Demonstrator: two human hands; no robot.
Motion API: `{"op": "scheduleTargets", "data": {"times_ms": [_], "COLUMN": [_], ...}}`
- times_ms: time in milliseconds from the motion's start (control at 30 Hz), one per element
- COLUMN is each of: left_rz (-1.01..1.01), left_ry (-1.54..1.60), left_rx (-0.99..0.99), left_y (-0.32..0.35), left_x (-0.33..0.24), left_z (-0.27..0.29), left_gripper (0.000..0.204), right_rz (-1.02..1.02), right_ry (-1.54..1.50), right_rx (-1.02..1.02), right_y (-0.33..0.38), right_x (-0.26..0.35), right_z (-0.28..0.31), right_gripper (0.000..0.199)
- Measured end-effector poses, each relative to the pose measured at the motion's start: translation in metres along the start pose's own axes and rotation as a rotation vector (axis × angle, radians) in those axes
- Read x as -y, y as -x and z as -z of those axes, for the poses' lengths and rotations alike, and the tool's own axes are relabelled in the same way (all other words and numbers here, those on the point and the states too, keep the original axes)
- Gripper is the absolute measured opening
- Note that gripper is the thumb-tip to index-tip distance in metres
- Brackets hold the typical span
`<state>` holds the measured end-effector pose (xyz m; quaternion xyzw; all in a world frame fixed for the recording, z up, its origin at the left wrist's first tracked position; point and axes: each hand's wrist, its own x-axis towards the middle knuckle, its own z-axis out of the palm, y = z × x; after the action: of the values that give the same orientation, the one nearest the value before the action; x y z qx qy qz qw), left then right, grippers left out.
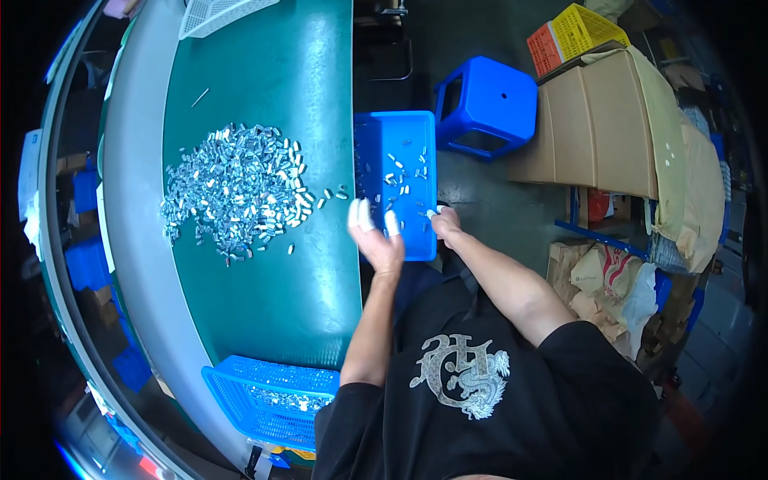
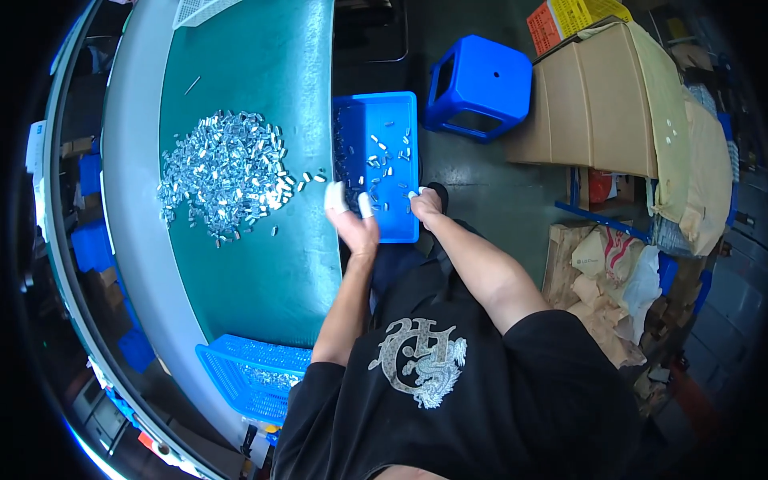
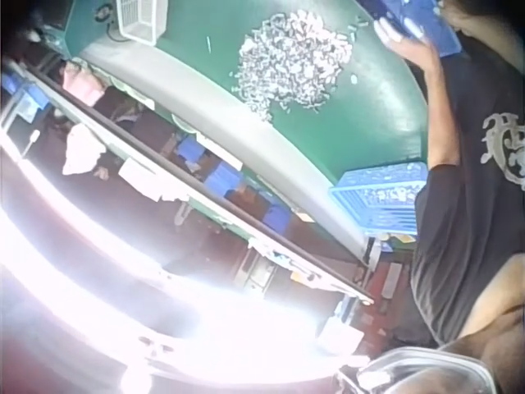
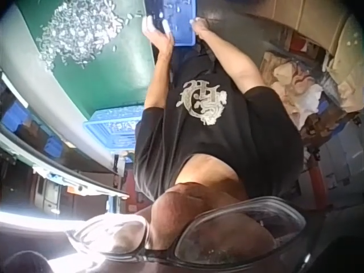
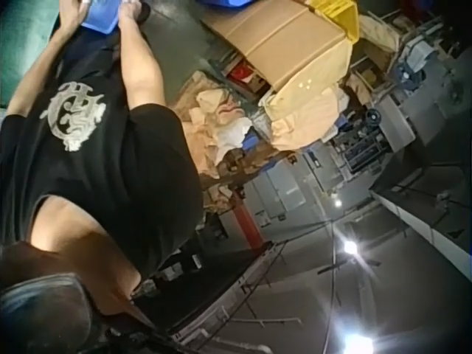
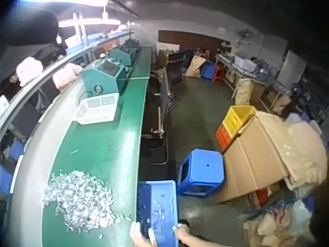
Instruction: Sorting small metal components from a workbench into blue plastic bins and then transferring them into large paper bags.
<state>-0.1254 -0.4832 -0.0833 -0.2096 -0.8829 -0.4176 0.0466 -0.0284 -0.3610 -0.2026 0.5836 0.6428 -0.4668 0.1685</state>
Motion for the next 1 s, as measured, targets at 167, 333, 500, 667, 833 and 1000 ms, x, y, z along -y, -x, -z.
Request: {"op": "scheduleTargets", "data": {"times_ms": [167,333,500,667,833,1000], "left_rz": [0.104,0.444,0.398,0.224,0.282,0.331], "left_ry": [-0.291,-0.383,-0.493,-0.291,-0.247,-0.185], "left_rx": [-0.433,-0.391,-0.218,-0.335,-0.371,-0.328], "left_y": [-0.055,-0.093,-0.097,-0.088,-0.062,-0.031], "left_x": [0.105,0.228,0.252,0.203,0.153,0.102], "left_z": [0.12,0.221,0.196,0.154,0.115,0.076], "left_gripper": [0.054,0.062,0.053,0.048,0.052,0.054], "right_rz": [-0.024,-0.164,-0.136,-0.123,-0.162,-0.182], "right_ry": [0.002,-0.048,-0.064,-0.06,-0.202,-0.154], "right_rx": [-0.015,0.072,0.094,0.038,0.101,0.115], "right_y": [0.014,0.03,0.023,0.024,0.029,0.01], "right_x": [0.011,0.031,0.029,0.034,0.045,0.038], "right_z": [0.009,0.024,0.018,0.018,0.022,0.023], "right_gripper": [0.029,0.031,0.026,0.025,0.03,0.038]}}
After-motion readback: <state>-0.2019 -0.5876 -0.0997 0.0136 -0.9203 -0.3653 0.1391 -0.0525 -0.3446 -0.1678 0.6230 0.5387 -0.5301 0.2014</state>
